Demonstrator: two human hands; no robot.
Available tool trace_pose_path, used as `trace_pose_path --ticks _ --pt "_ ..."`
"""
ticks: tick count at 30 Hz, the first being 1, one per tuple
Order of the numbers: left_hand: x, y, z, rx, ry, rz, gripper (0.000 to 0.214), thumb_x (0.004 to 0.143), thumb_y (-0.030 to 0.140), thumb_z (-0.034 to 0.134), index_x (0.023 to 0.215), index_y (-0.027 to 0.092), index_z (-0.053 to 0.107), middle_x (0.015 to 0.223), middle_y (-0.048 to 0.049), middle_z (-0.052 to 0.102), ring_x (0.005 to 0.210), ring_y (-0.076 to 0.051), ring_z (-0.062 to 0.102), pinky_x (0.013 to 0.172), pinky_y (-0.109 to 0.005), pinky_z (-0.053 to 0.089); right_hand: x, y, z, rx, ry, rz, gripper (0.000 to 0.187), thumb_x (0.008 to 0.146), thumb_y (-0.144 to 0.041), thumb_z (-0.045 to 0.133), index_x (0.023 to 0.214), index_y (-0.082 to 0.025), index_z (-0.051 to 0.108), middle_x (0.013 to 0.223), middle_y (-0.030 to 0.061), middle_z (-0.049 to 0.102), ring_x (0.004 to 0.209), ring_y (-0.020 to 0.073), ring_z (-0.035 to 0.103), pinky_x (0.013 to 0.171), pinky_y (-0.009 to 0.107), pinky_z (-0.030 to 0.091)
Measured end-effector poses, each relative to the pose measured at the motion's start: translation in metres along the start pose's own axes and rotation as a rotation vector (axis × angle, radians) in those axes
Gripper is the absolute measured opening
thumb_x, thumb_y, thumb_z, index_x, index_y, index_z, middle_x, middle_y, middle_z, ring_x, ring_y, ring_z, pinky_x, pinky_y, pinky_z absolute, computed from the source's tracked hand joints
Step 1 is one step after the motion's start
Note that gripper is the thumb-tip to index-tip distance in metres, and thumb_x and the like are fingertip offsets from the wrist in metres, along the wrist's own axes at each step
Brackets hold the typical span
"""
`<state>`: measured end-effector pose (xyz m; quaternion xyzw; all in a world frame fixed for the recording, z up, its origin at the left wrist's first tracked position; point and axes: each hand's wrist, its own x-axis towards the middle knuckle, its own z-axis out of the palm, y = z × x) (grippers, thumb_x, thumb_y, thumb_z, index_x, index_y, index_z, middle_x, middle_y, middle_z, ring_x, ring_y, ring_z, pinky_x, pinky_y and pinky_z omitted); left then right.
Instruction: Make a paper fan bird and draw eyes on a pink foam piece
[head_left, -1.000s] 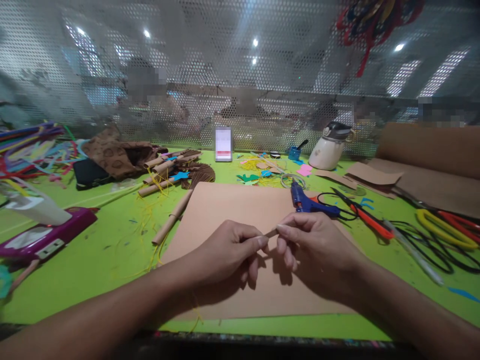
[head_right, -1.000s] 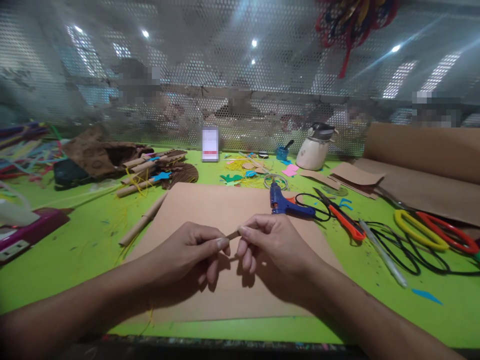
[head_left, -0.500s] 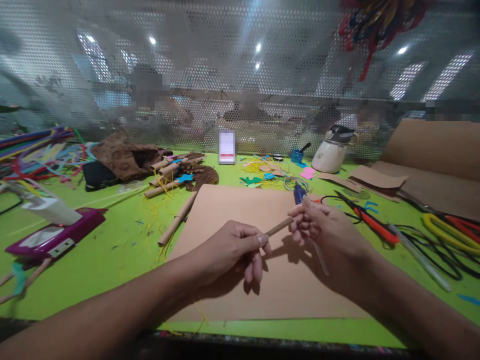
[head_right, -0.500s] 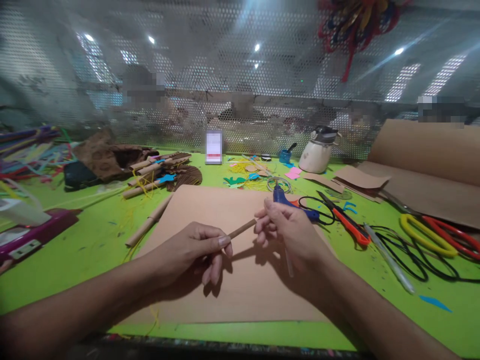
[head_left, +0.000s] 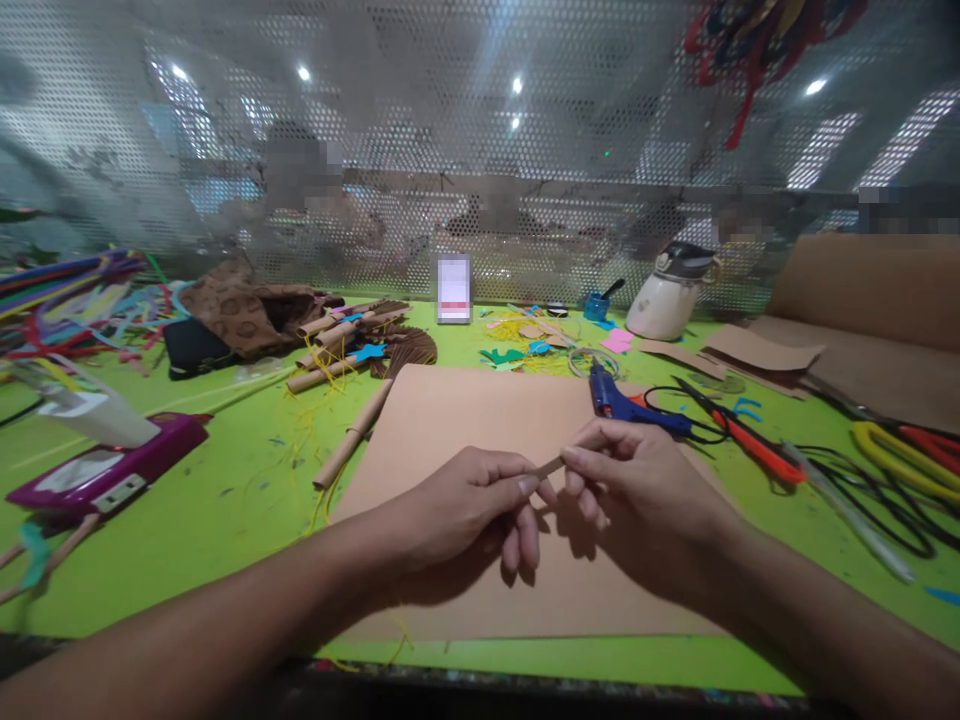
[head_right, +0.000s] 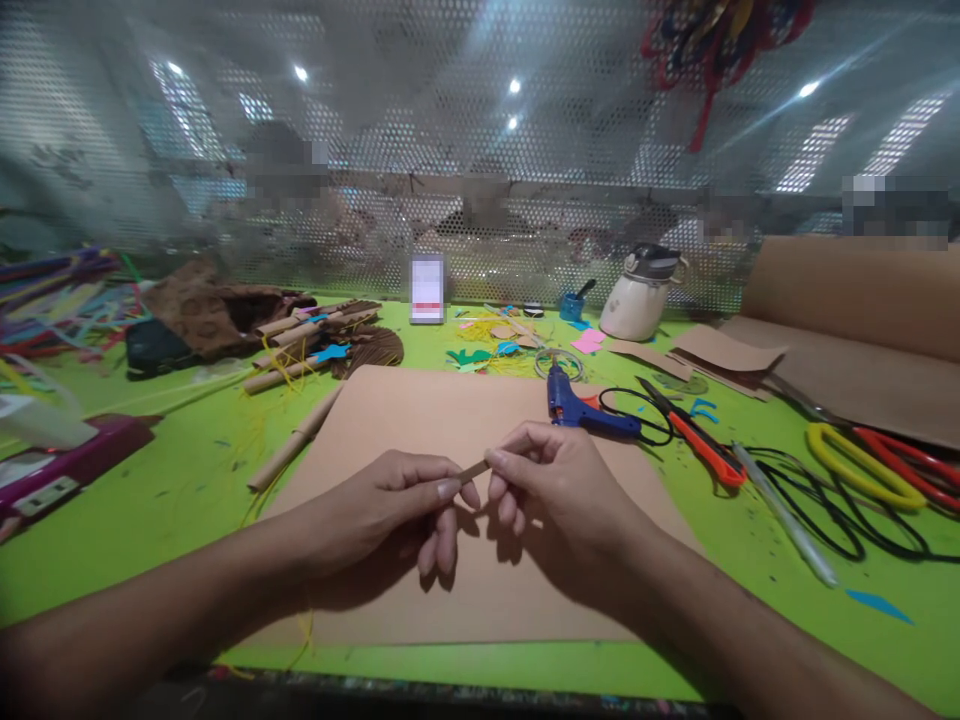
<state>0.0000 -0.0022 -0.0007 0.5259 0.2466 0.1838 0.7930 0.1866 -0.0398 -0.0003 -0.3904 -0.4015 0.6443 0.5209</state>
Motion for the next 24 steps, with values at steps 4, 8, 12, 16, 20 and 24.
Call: trace_pose_path --ticks 4,8,12,16,20,24 --pt "-0.001 0.001 -0.004 0.024 -0.037 0.01 0.021 0.095 0.029 0.047 0.102 0.012 0.057 0.072 -0.0099 0.068 0.052 -0.012 0.059 0.046 -0.018 0.036 0.0 -0.009 -0.007 -0.134 0.049 -0.034 0.023 0.083 -0.031 0.066 0.067 -0.015 0.06 0.053 -0.0007 0.062 0.036 0.0078 0.05 0.038 0.021 0.044" --pt "-0.003 0.002 -0.004 0.042 -0.054 0.06 0.022 0.095 0.028 0.046 0.107 0.012 0.054 0.085 -0.0138 0.068 0.06 -0.014 0.063 0.051 -0.021 0.042 0.002 -0.012 -0.011 -0.157 0.093 -0.043 0.026 0.081 -0.033 0.068 0.065 -0.015 0.059 0.051 -0.0021 0.06 0.036 0.0055 0.048 0.038 0.017 0.039" --pt "-0.001 -0.001 -0.004 0.08 0.006 0.081 0.022 0.096 0.03 0.044 0.099 0.011 0.055 0.085 -0.0134 0.067 0.06 -0.014 0.061 0.052 -0.023 0.044 0.003 -0.012 -0.011 -0.163 0.123 -0.057 0.027 0.078 -0.033 0.071 0.064 -0.015 0.059 0.052 -0.0017 0.061 0.037 0.0037 0.047 0.038 0.015 0.037" --pt "0.004 -0.004 -0.012 0.26 0.142 0.136 0.024 0.094 0.031 0.047 0.085 0.011 0.058 0.078 -0.0096 0.066 0.058 -0.013 0.059 0.052 -0.023 0.042 0.001 -0.011 -0.008 -0.147 0.117 -0.111 0.025 0.086 -0.035 0.063 0.069 -0.016 0.062 0.053 -0.0014 0.06 0.039 0.0062 0.048 0.039 0.018 0.04" --pt "0.003 0.007 -0.02 0.319 0.197 0.14 0.026 0.09 0.034 0.056 0.081 0.011 0.062 0.073 -0.0075 0.065 0.06 -0.013 0.059 0.059 -0.025 0.046 -0.001 -0.017 -0.013 -0.331 0.09 -0.247 0.018 0.088 -0.034 0.06 0.091 -0.018 0.068 0.071 0.0021 0.067 0.054 0.0107 0.059 0.052 0.024 0.05" --pt "-0.004 0.022 -0.019 0.131 0.1 0.116 0.041 0.09 0.049 0.053 0.085 0.009 0.063 0.071 -0.0084 0.065 0.056 -0.012 0.056 0.055 -0.023 0.044 -0.004 -0.027 -0.021 -0.663 0.04 -0.454 0.016 0.09 -0.03 0.057 0.092 -0.021 0.07 0.077 0.0039 0.069 0.068 0.0154 0.065 0.069 0.03 0.053"
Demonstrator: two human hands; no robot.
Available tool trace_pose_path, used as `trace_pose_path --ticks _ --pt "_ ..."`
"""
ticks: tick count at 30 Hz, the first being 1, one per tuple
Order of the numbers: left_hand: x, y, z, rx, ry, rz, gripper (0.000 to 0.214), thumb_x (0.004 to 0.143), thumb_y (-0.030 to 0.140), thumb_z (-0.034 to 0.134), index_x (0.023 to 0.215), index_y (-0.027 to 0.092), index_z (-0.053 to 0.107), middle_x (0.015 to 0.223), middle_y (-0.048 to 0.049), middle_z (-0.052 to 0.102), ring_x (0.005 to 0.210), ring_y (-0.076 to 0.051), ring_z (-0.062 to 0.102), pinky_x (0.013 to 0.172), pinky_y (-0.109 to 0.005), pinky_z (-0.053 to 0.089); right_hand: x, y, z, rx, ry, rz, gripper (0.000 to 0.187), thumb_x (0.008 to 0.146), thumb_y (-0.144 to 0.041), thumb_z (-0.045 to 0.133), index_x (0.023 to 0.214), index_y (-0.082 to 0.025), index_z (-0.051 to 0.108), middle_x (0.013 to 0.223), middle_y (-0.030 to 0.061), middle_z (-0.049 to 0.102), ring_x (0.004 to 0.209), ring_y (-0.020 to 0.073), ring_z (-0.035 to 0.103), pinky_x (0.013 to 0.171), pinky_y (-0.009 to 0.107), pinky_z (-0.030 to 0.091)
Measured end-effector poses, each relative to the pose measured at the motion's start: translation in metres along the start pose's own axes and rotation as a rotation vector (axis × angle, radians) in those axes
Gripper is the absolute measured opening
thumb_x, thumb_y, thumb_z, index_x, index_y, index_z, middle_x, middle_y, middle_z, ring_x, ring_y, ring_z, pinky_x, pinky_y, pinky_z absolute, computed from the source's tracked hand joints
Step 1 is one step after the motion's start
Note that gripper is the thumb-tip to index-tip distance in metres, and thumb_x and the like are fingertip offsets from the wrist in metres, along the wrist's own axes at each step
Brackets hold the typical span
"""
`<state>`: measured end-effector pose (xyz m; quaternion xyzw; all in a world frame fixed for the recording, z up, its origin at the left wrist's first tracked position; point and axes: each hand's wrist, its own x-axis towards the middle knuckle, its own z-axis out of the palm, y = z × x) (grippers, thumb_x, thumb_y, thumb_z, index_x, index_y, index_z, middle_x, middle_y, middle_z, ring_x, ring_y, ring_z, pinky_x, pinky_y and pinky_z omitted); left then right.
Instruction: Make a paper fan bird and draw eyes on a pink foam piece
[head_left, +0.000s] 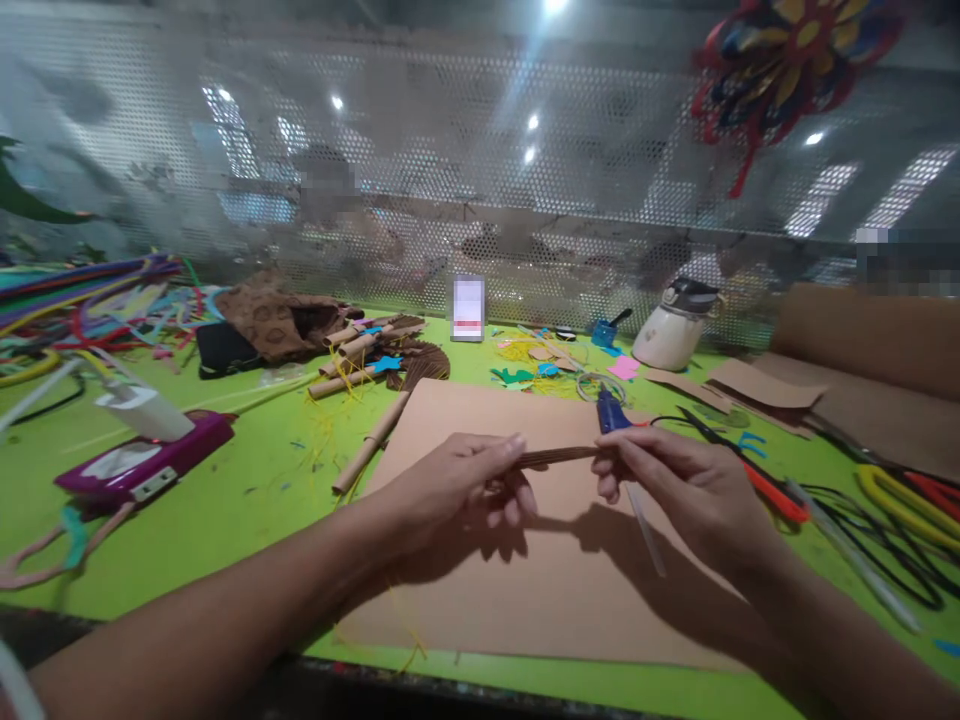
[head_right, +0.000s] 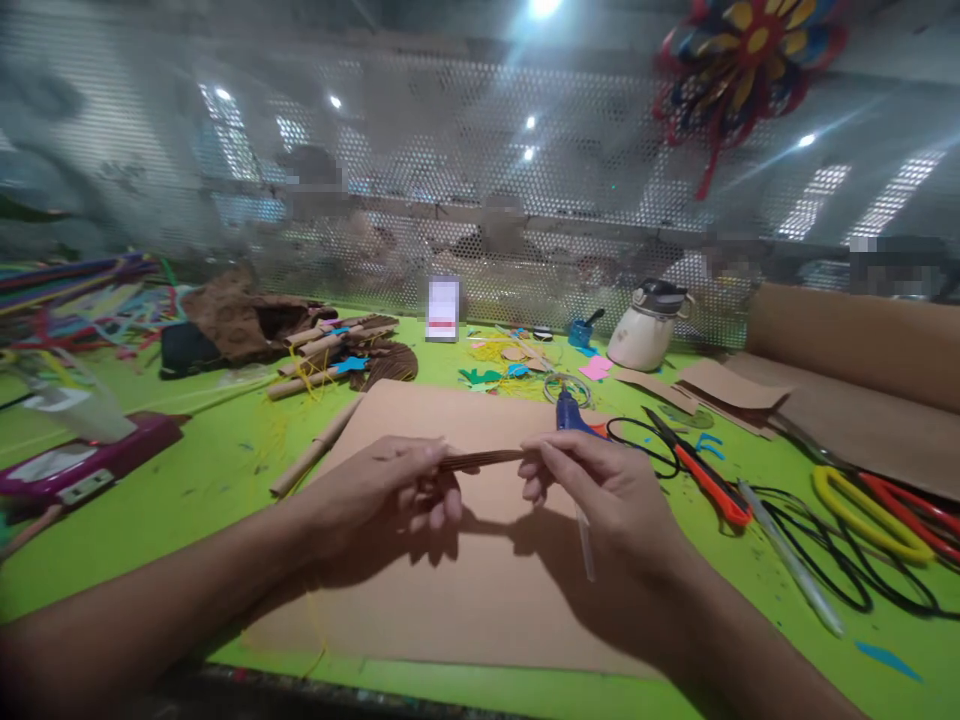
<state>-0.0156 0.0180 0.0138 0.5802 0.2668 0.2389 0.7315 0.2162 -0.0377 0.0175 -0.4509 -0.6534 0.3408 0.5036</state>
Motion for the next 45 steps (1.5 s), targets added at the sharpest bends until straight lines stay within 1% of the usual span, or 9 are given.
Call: trace_pose_path --ticks 3,8,11,15,19,21,24,31,45 --pt "-0.003 0.001 0.0 -0.042 -0.01 -0.058 0.05 0.093 0.053 0.044 0.079 0.009 0.062 0.059 -0.0055 0.061 0.044 -0.009 0.047 0.044 -0.02 0.032 0.0 -0.004 -0.002 -0.169 -0.053 -0.127 0.016 0.091 -0.024 0.054 0.094 -0.024 0.07 0.076 0.0026 0.068 0.072 0.0161 0.064 0.07 0.03 0.051" --pt "-0.005 -0.001 0.0 0.041 -0.064 -0.097 0.035 0.088 0.043 0.059 0.071 0.012 0.06 0.055 0.0023 0.053 0.045 -0.006 0.039 0.047 -0.02 0.03 -0.002 -0.005 0.003 -0.249 -0.079 -0.228 0.015 0.089 -0.018 0.056 0.095 -0.025 0.068 0.077 0.0026 0.066 0.073 0.0159 0.063 0.068 0.029 0.049" --pt "-0.004 0.001 0.003 0.134 -0.031 -0.041 0.029 0.085 0.04 0.062 0.084 0.011 0.065 0.056 0.0028 0.053 0.048 -0.008 0.041 0.049 -0.021 0.033 -0.004 -0.002 0.002 -0.175 -0.037 -0.14 0.012 0.086 -0.023 0.062 0.095 -0.026 0.069 0.086 0.0032 0.067 0.075 0.0163 0.065 0.069 0.029 0.052" --pt "-0.002 0.001 0.009 0.305 0.089 -0.009 0.023 0.089 0.031 0.053 0.095 0.011 0.064 0.056 0.0016 0.055 0.048 -0.01 0.046 0.049 -0.021 0.036 -0.002 0.0 -0.001 -0.009 0.018 0.136 0.023 0.081 -0.035 0.069 0.101 -0.025 0.068 0.092 0.0047 0.07 0.077 0.0176 0.067 0.071 0.031 0.054" --pt "-0.005 -0.004 0.01 0.83 0.228 0.278 0.018 0.091 0.023 0.048 0.092 0.015 0.065 0.076 -0.0042 0.065 0.067 -0.016 0.058 0.064 -0.026 0.043 0.003 0.0 0.001 0.098 -0.02 0.371 0.032 0.08 -0.044 0.068 0.099 -0.019 0.07 0.071 0.0042 0.066 0.067 0.0152 0.062 0.06 0.027 0.052" --pt "-0.009 -0.008 0.008 1.086 0.255 0.457 0.015 0.088 0.019 0.052 0.095 0.016 0.065 0.086 -0.0061 0.067 0.074 -0.017 0.057 0.07 -0.028 0.043 0.003 0.0 0.003 0.21 -0.052 0.426 0.033 0.081 -0.046 0.066 0.098 -0.017 0.07 0.073 0.0041 0.066 0.063 0.0129 0.06 0.057 0.026 0.051" --pt "-0.012 -0.012 0.007 1.265 0.275 0.604 0.021 0.086 0.015 0.054 0.106 0.013 0.06 0.087 -0.0078 0.064 0.074 -0.019 0.055 0.068 -0.03 0.044 0.002 -0.001 0.005 0.324 -0.059 0.465 0.035 0.082 -0.048 0.064 0.097 -0.018 0.07 0.07 0.0039 0.065 0.059 0.0125 0.059 0.055 0.026 0.051" --pt "-0.01 -0.015 0.005 1.313 0.289 0.704 0.023 0.09 0.012 0.05 0.112 0.011 0.057 0.086 -0.0086 0.062 0.073 -0.018 0.054 0.065 -0.028 0.044 -0.002 -0.005 0.006 0.089 0.026 0.356 0.033 0.083 -0.047 0.063 0.1 -0.02 0.071 0.064 0.0033 0.065 0.057 0.0148 0.061 0.055 0.028 0.053" --pt "-0.011 -0.013 0.009 1.321 0.314 0.713 0.022 0.096 0.02 0.044 0.111 0.012 0.058 0.081 -0.0071 0.062 0.071 -0.017 0.055 0.065 -0.029 0.044 -0.001 -0.003 0.004 -0.009 0.038 0.294 0.031 0.086 -0.043 0.06 0.101 -0.02 0.072 0.063 0.0033 0.067 0.06 0.0165 0.062 0.059 0.03 0.054"
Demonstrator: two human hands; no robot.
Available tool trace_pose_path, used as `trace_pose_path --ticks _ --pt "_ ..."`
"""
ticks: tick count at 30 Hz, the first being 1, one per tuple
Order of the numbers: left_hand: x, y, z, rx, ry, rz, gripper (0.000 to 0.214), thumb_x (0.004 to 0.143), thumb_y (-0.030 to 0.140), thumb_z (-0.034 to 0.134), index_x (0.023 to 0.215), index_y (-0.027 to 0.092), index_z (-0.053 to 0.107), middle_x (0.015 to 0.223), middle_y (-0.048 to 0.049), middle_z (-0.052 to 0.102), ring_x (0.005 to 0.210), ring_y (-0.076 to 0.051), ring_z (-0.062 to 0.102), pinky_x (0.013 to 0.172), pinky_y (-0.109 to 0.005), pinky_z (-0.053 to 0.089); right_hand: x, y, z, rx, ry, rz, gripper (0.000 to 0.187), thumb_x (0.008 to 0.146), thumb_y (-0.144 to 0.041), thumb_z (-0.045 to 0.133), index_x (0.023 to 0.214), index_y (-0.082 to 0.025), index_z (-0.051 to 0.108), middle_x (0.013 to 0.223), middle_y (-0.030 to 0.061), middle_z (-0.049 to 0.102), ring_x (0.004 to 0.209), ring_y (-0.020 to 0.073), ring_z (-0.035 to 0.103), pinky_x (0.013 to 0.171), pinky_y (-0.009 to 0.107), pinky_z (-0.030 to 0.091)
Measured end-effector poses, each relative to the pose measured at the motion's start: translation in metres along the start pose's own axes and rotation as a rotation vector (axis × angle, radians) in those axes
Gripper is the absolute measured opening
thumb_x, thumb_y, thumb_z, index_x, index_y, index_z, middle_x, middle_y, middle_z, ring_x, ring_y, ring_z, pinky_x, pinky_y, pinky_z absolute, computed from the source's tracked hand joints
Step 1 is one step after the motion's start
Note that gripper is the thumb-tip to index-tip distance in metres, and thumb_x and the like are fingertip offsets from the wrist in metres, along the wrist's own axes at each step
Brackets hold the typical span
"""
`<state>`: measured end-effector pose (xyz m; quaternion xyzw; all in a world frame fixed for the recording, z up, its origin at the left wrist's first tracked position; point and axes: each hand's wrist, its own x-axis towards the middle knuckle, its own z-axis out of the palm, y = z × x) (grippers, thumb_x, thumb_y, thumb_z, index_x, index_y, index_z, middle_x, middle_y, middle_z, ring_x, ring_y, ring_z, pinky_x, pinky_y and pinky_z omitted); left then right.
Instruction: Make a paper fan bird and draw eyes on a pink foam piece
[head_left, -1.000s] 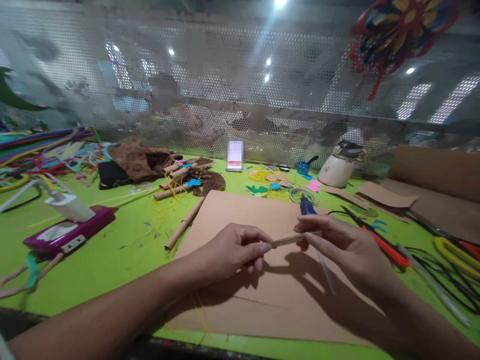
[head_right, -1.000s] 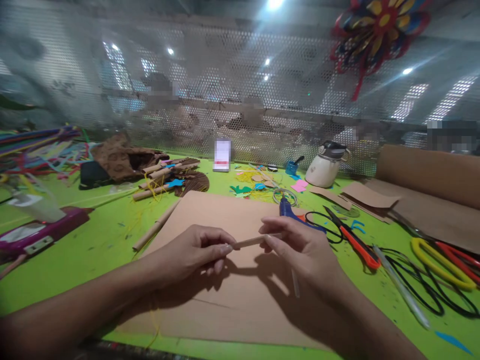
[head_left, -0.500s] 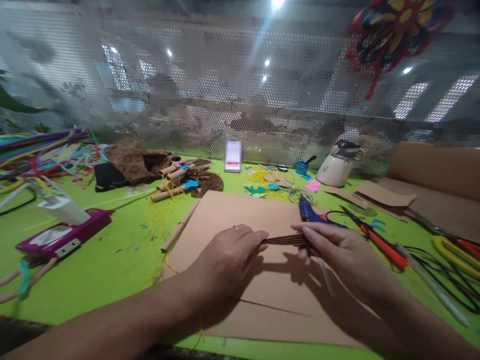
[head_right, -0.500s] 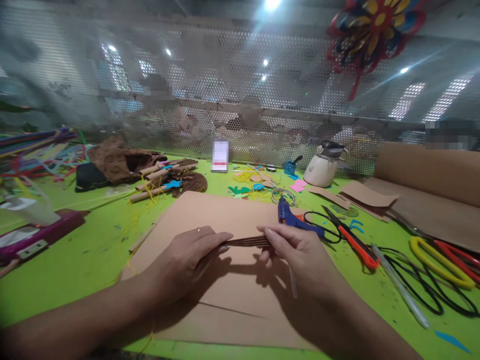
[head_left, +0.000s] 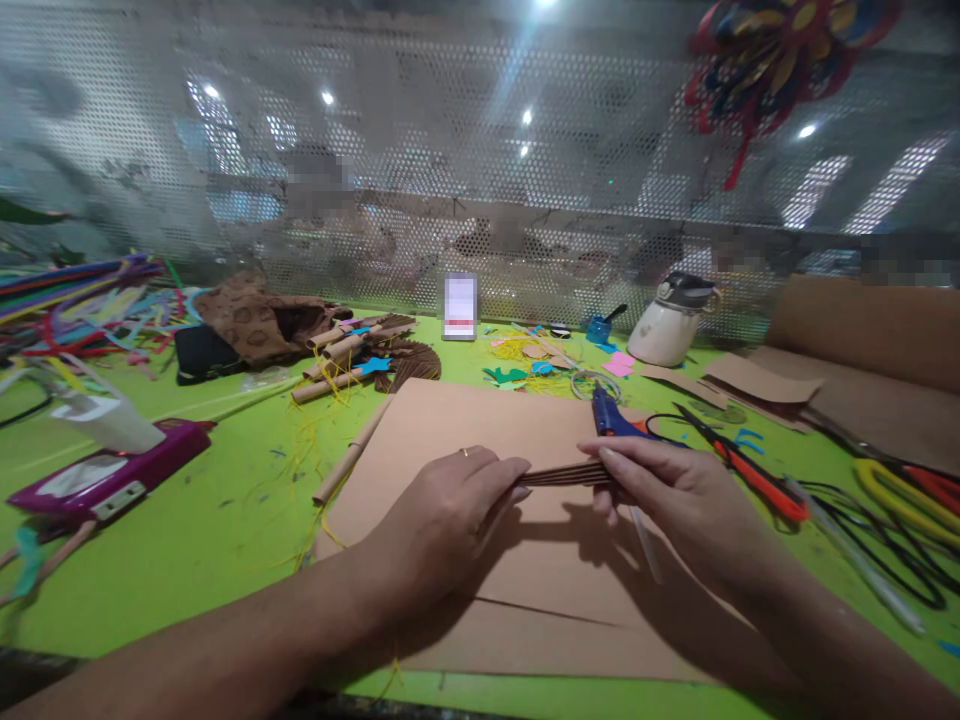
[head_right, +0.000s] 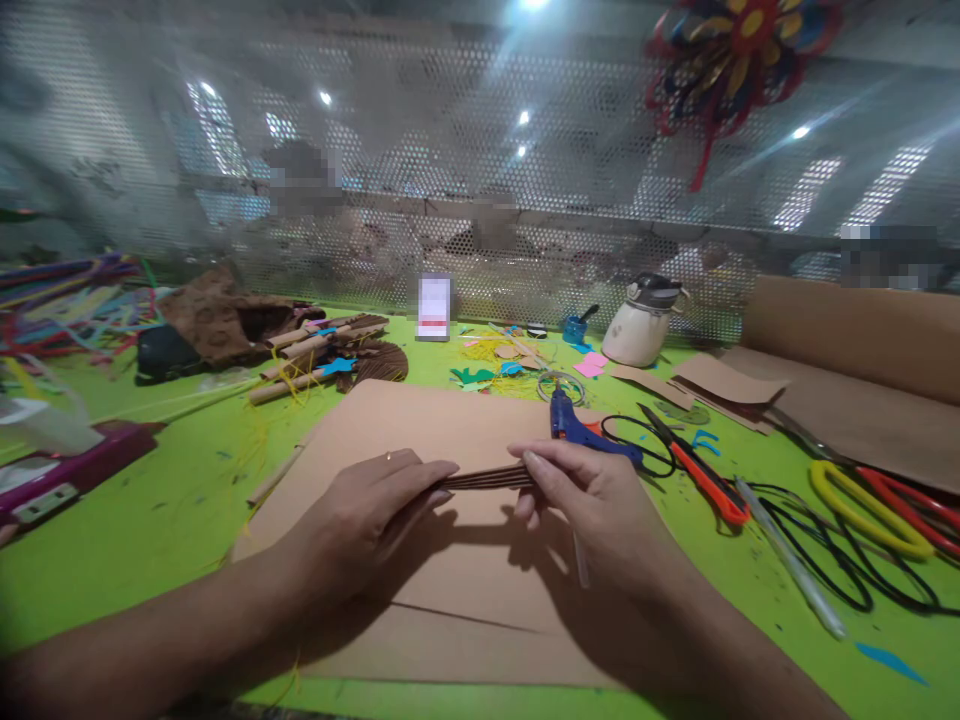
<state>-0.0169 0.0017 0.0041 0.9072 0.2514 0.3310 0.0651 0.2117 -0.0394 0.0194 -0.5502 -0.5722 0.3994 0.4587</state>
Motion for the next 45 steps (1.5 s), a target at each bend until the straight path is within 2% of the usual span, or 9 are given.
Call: trace_pose_path --ticks 11,18,22,29,37,41,45 --pt "0.0 0.0 0.0 0.01 0.022 0.034 0.021 0.095 0.018 0.046 0.11 0.008 0.058 0.082 -0.0086 0.063 0.071 -0.018 0.054 0.064 -0.028 0.044 -0.001 0.005 -0.002 0.041 -0.032 0.018 0.03 0.086 -0.043 0.06 0.104 -0.021 0.07 0.066 0.0027 0.068 0.062 0.0142 0.062 0.059 0.027 0.053" --pt "0.002 0.001 -0.001 0.033 -0.008 0.001 0.021 0.094 0.018 0.049 0.11 0.008 0.059 0.083 -0.0084 0.063 0.07 -0.017 0.055 0.063 -0.029 0.043 -0.001 0.0 0.006 0.194 -0.004 0.101 0.03 0.073 -0.039 0.075 0.097 -0.021 0.071 0.061 0.0012 0.066 0.056 0.0134 0.059 0.054 0.028 0.052" --pt "0.001 0.002 -0.001 0.032 -0.017 -0.008 0.021 0.094 0.019 0.049 0.11 0.009 0.059 0.083 -0.0074 0.063 0.07 -0.017 0.055 0.063 -0.029 0.043 -0.001 0.001 0.007 0.241 0.0 0.11 0.033 0.072 -0.038 0.076 0.097 -0.018 0.07 0.059 0.0012 0.065 0.054 0.0132 0.059 0.053 0.028 0.051" --pt "0.002 0.007 -0.005 -0.026 -0.067 -0.171 0.023 0.091 0.019 0.056 0.114 0.019 0.058 0.093 -0.0033 0.066 0.083 -0.018 0.059 0.076 -0.029 0.045 0.0 -0.001 0.006 0.265 -0.018 0.118 0.036 0.071 -0.037 0.077 0.099 -0.015 0.068 0.059 0.0014 0.065 0.056 0.0134 0.06 0.054 0.027 0.051" --pt "0.0 -0.001 0.0 -0.023 -0.086 -0.203 0.03 0.09 0.022 0.058 0.12 0.016 0.056 0.103 -0.006 0.066 0.09 -0.02 0.06 0.083 -0.033 0.046 0.004 0.001 0.009 0.257 0.019 0.129 0.041 0.066 -0.042 0.079 0.094 -0.015 0.068 0.056 0.0006 0.064 0.053 0.0125 0.057 0.053 0.027 0.049" --pt "0.002 -0.001 -0.001 -0.002 -0.13 -0.199 0.025 0.091 0.023 0.056 0.115 0.016 0.059 0.099 -0.0056 0.067 0.089 -0.021 0.059 0.08 -0.033 0.046 0.004 0.0 0.011 0.251 0.015 0.149 0.044 0.063 -0.045 0.08 0.092 -0.015 0.068 0.055 -0.0004 0.061 0.053 0.0131 0.056 0.054 0.029 0.049" --pt "0.005 0.0 -0.002 0.011 -0.234 -0.207 0.019 0.095 0.024 0.049 0.098 0.016 0.066 0.087 -0.0044 0.065 0.077 -0.018 0.058 0.071 -0.028 0.044 0.002 0.007 0.017 0.302 0.004 0.16 0.036 0.073 -0.043 0.073 0.097 -0.018 0.065 0.057 -0.0024 0.057 0.053 0.0134 0.054 0.054 0.031 0.049"
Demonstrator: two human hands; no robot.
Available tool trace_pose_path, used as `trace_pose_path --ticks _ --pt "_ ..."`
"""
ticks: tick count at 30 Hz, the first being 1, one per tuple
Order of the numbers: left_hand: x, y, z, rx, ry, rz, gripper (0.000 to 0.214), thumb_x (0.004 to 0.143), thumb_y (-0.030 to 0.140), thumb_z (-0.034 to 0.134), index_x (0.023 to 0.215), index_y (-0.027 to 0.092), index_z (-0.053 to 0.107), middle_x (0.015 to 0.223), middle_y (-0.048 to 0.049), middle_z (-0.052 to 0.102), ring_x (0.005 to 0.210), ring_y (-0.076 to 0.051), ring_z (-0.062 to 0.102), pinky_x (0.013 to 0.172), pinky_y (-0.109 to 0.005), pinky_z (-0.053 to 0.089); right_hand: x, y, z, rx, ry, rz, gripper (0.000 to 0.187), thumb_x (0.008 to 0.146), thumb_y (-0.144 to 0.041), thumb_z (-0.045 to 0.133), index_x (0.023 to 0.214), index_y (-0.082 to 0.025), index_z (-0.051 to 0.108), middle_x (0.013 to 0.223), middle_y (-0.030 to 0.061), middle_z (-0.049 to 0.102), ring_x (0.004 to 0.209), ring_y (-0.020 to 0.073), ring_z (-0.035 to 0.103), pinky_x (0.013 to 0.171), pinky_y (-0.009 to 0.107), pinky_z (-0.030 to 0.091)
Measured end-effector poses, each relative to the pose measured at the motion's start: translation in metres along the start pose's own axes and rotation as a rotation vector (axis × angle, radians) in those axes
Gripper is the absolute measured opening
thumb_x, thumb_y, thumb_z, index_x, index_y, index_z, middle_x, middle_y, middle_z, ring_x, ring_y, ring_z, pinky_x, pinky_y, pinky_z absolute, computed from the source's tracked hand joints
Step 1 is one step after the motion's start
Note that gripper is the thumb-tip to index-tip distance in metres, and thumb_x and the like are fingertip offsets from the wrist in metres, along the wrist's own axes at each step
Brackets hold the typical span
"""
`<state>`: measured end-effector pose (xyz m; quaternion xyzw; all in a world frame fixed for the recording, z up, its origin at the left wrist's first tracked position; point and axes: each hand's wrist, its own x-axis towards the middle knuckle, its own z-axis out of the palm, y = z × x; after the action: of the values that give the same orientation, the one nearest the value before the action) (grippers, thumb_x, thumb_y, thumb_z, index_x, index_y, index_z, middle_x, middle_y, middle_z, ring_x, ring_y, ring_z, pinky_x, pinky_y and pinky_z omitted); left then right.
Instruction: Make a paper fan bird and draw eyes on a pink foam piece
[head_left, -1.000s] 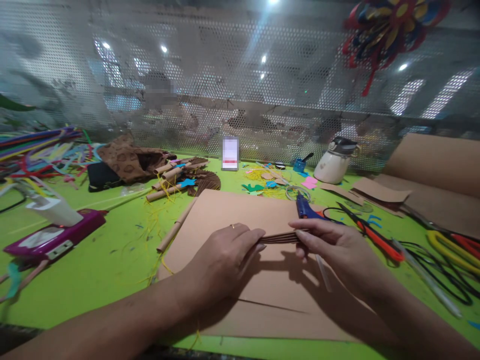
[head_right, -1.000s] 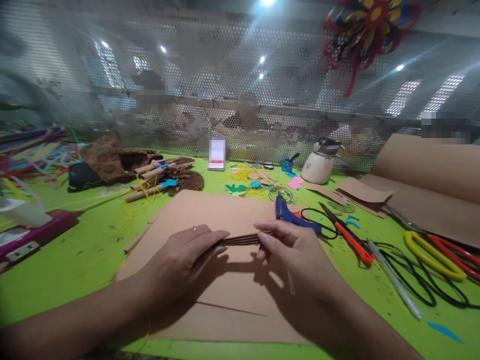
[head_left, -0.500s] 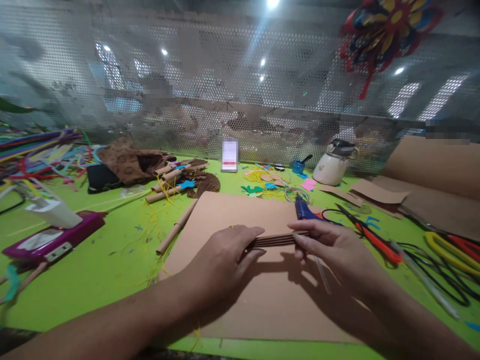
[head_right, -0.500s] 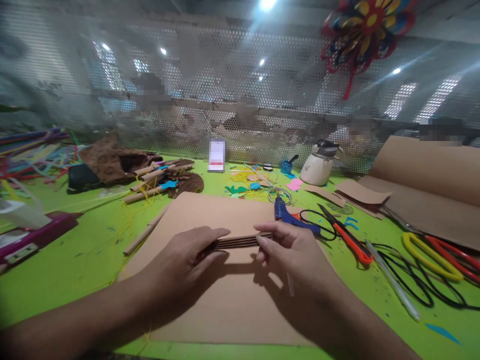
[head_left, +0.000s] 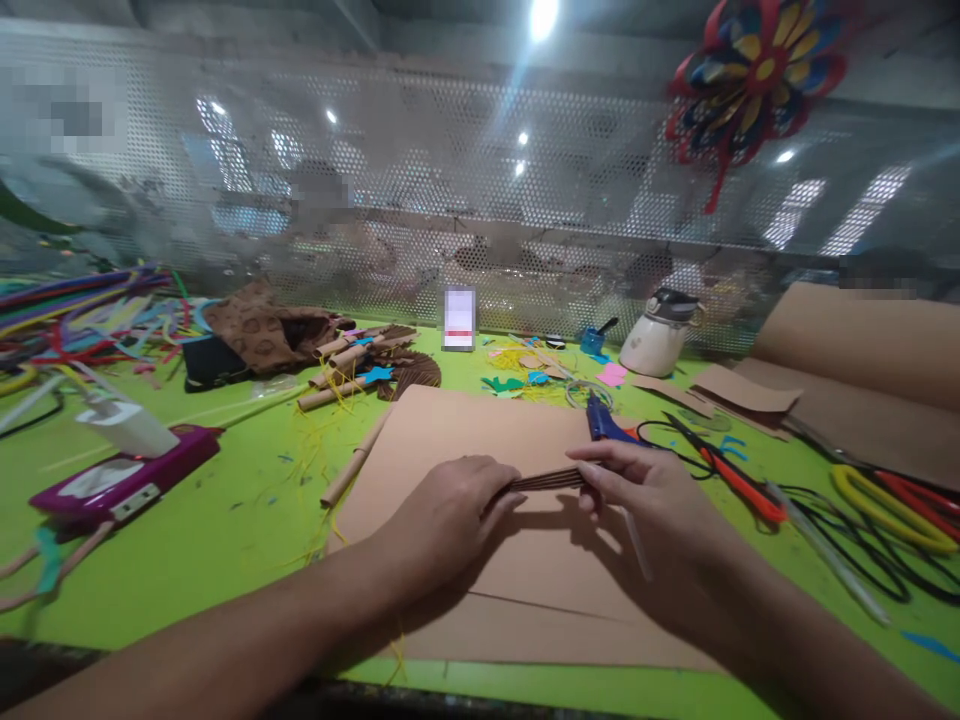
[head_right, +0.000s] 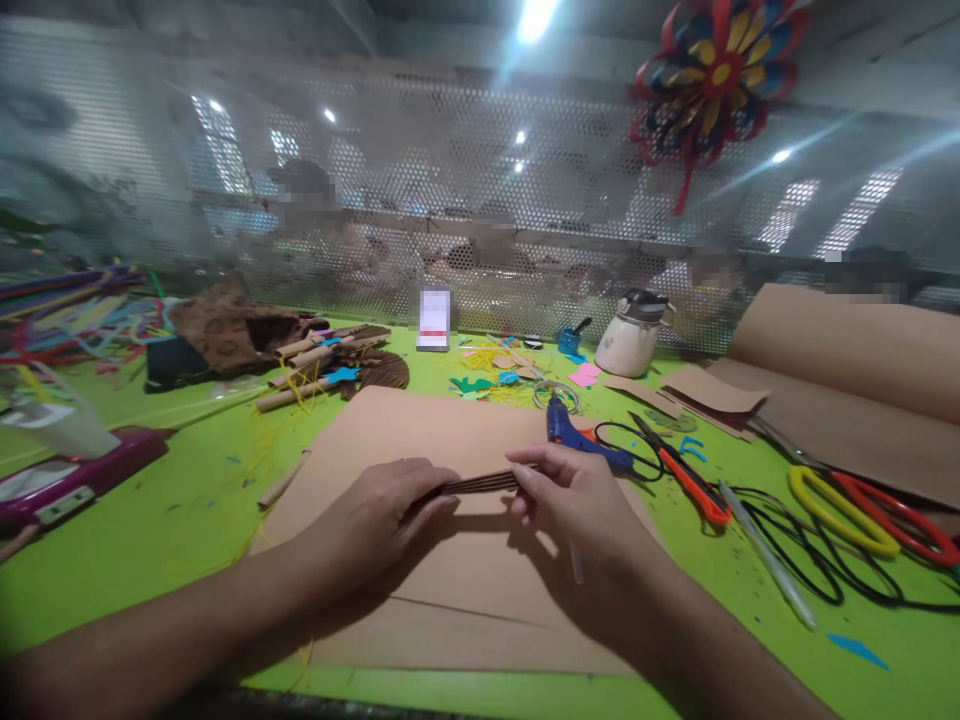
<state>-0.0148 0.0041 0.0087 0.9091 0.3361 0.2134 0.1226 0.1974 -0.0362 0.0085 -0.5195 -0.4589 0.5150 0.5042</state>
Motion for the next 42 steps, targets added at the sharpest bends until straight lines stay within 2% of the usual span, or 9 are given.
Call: trace_pose_path --ticks 2,7,9,11,12,16,24,33,42 --pt "0.001 -0.001 0.0 0.019 -0.016 0.005 0.023 0.096 0.023 0.045 0.09 0.016 0.067 0.081 -0.004 0.063 0.072 -0.016 0.057 0.067 -0.027 0.042 0.002 0.004 -0.001 -0.084 0.026 -0.063 0.027 0.081 -0.042 0.065 0.096 -0.019 0.064 0.065 -0.0005 0.059 0.058 0.0138 0.054 0.055 0.029 0.047" --pt "-0.001 -0.005 0.003 0.127 0.002 0.019 0.026 0.095 0.025 0.046 0.082 0.018 0.068 0.075 -0.0029 0.06 0.069 -0.016 0.055 0.064 -0.027 0.038 0.003 0.005 -0.007 -0.631 0.034 -0.474 0.027 0.092 -0.04 0.049 0.091 -0.018 0.065 0.091 0.0105 0.065 0.086 0.0217 0.058 0.075 0.038 0.047" --pt "-0.002 -0.006 0.004 0.186 -0.005 0.03 0.028 0.094 0.027 0.048 0.076 0.019 0.068 0.073 -0.0028 0.059 0.067 -0.016 0.054 0.062 -0.027 0.036 -0.001 0.004 -0.004 -0.719 -0.098 -0.589 0.022 0.083 -0.038 0.063 0.096 -0.021 0.067 0.107 0.0118 0.063 0.102 0.0254 0.054 0.082 0.039 0.046" --pt "-0.003 -0.008 0.005 0.22 -0.024 0.066 0.03 0.094 0.029 0.049 0.072 0.019 0.067 0.073 -0.0026 0.059 0.066 -0.015 0.053 0.06 -0.027 0.035 -0.004 0.008 0.002 -0.781 -0.214 -0.658 0.017 0.076 -0.035 0.073 0.089 -0.024 0.069 0.099 0.0071 0.066 0.097 0.0237 0.054 0.081 0.037 0.045" --pt "-0.003 -0.008 0.005 0.24 -0.022 0.082 0.03 0.094 0.03 0.049 0.072 0.019 0.067 0.073 -0.0026 0.059 0.066 -0.015 0.053 0.06 -0.027 0.034 -0.004 0.011 0.004 -0.823 -0.239 -0.677 0.009 0.08 -0.03 0.068 0.087 -0.024 0.069 0.092 0.0058 0.065 0.092 0.0218 0.054 0.078 0.036 0.044" --pt "-0.003 -0.009 0.002 0.234 -0.049 0.123 0.03 0.094 0.029 0.05 0.072 0.019 0.068 0.073 -0.0028 0.058 0.07 -0.016 0.054 0.063 -0.026 0.036 0.008 0.029 0.007 -1.005 -0.231 -0.738 0.023 0.093 -0.02 0.05 0.078 -0.018 0.067 0.081 0.0058 0.061 0.08 0.0168 0.053 0.069 0.029 0.042" --pt "0.003 -0.02 -0.005 0.062 -0.105 0.089 0.027 0.093 0.028 0.048 0.086 0.018 0.073 0.08 -0.0053 0.062 0.073 -0.015 0.057 0.066 -0.024 0.04 0.019 0.032 -0.001 -1.041 -0.188 -0.764 0.023 0.091 -0.017 0.052 0.074 -0.015 0.068 0.077 0.0066 0.06 0.075 0.0163 0.054 0.066 0.027 0.042" --pt "0.007 -0.026 -0.007 0.055 -0.126 0.092 0.028 0.09 0.026 0.049 0.081 0.015 0.072 0.073 -0.0059 0.065 0.066 -0.015 0.056 0.062 -0.024 0.038 0.02 0.03 -0.005 -1.065 -0.171 -0.745 0.021 0.091 -0.02 0.053 0.078 -0.015 0.069 0.077 0.0063 0.06 0.07 0.0158 0.054 0.064 0.028 0.042" --pt "0.008 -0.033 -0.001 -0.048 -0.131 -0.002 0.026 0.086 0.028 0.052 0.084 0.012 0.073 0.075 -0.0074 0.069 0.065 -0.015 0.057 0.061 -0.023 0.038 0.023 0.034 -0.008 -1.078 -0.178 -0.769 0.023 0.093 -0.024 0.051 0.083 -0.015 0.069 0.078 0.0065 0.06 0.07 0.0156 0.055 0.064 0.028 0.041"
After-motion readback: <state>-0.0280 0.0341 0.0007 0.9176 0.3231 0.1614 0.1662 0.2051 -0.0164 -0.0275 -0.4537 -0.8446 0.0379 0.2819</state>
